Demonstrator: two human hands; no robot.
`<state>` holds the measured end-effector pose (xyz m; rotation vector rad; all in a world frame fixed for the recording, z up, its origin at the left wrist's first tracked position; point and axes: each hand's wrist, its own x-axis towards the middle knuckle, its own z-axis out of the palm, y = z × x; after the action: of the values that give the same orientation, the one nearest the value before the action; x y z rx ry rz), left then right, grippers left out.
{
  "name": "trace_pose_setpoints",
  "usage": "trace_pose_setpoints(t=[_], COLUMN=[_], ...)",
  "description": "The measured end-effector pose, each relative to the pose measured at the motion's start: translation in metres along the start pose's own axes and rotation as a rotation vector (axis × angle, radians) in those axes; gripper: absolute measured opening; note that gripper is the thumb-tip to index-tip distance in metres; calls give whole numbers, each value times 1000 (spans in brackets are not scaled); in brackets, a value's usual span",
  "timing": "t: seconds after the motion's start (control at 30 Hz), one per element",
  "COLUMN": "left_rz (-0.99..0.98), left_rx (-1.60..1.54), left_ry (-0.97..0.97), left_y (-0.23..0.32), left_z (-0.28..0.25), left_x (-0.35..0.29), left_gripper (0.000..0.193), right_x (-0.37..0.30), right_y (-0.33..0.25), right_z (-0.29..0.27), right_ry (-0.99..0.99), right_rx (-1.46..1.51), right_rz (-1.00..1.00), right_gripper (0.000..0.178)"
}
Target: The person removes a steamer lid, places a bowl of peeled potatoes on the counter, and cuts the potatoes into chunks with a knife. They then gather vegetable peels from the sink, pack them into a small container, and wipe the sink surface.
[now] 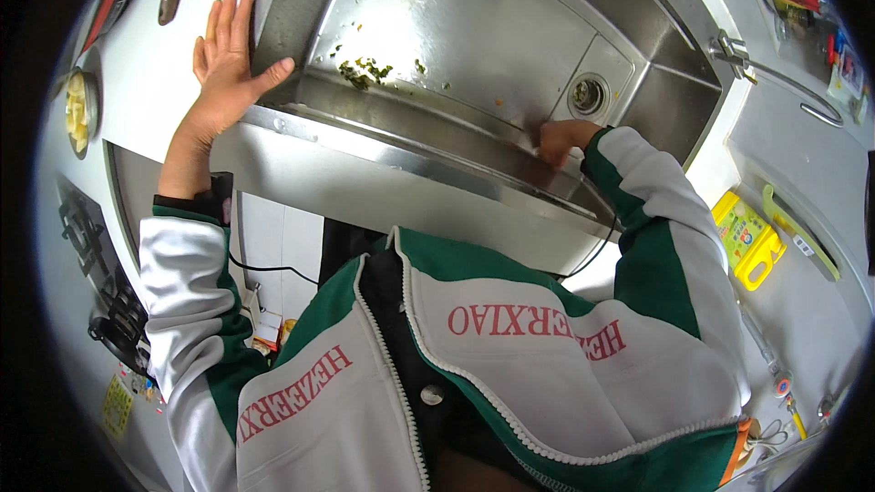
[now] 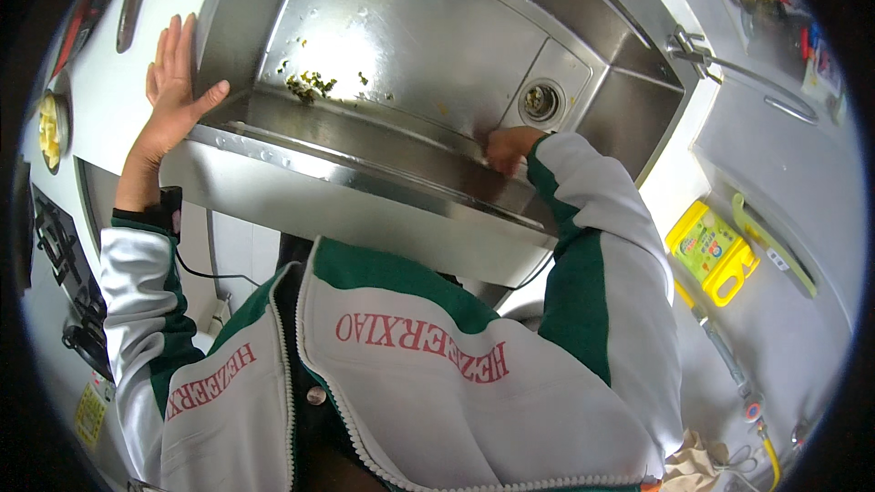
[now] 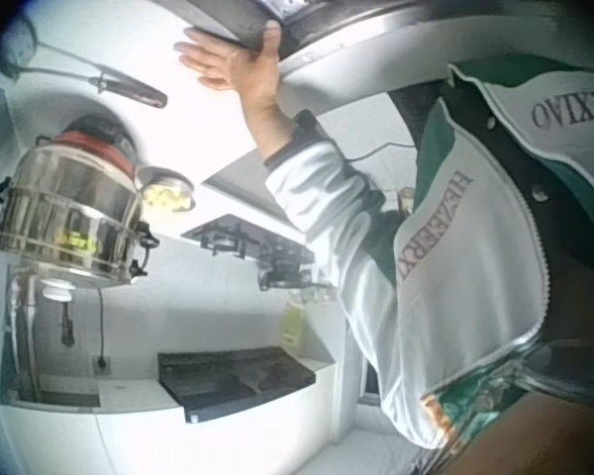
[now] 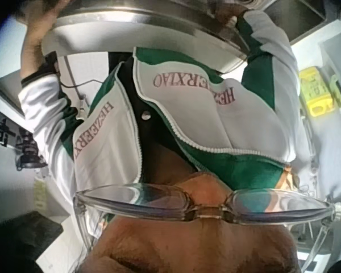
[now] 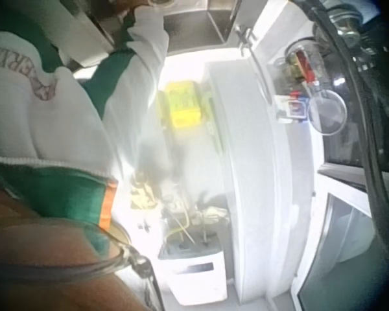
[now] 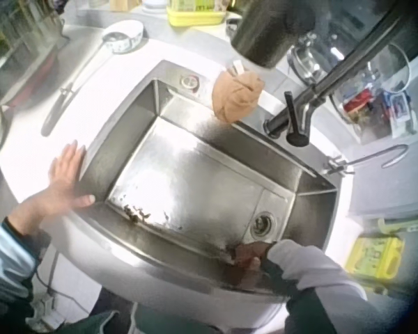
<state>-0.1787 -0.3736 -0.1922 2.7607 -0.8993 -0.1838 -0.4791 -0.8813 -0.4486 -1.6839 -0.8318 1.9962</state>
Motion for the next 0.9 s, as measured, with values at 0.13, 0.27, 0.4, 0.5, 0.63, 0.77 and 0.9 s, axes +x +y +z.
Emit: trace_pose_setpoints(t=[0.13, 0.27, 0.4, 0.5, 0.63, 0.77, 0.9], left_rz=[-30, -106, -131, -151, -177, -207, -201], left_rx=[-24, -27, -35, -40, -34, -28, -11], left_ry=[-22, -84, -108, -132, -170, -229, -235], left_y=[6, 10, 12, 14, 17, 17, 18], left_z=[-5, -8, -12, -14, -17, -21, -22], left_x=[-1, 0, 0, 1, 0, 2, 3], left_gripper=[104, 104, 106, 106, 107, 111, 113], right_x=[29, 44, 7, -41, -29, 15, 54], right_y=[-51, -138, -164, -134, -106, -113, -171], right_z=[-79, -147, -176, -169, -154, -173, -221], right_ry=[146, 683, 746, 576, 142, 201, 473], right_rx=[251, 604, 844, 488, 299, 209, 169], right_rz=[-31, -346, -317, -2, 577, 418, 179], right_gripper=[19, 30, 34, 41, 43, 32, 21])
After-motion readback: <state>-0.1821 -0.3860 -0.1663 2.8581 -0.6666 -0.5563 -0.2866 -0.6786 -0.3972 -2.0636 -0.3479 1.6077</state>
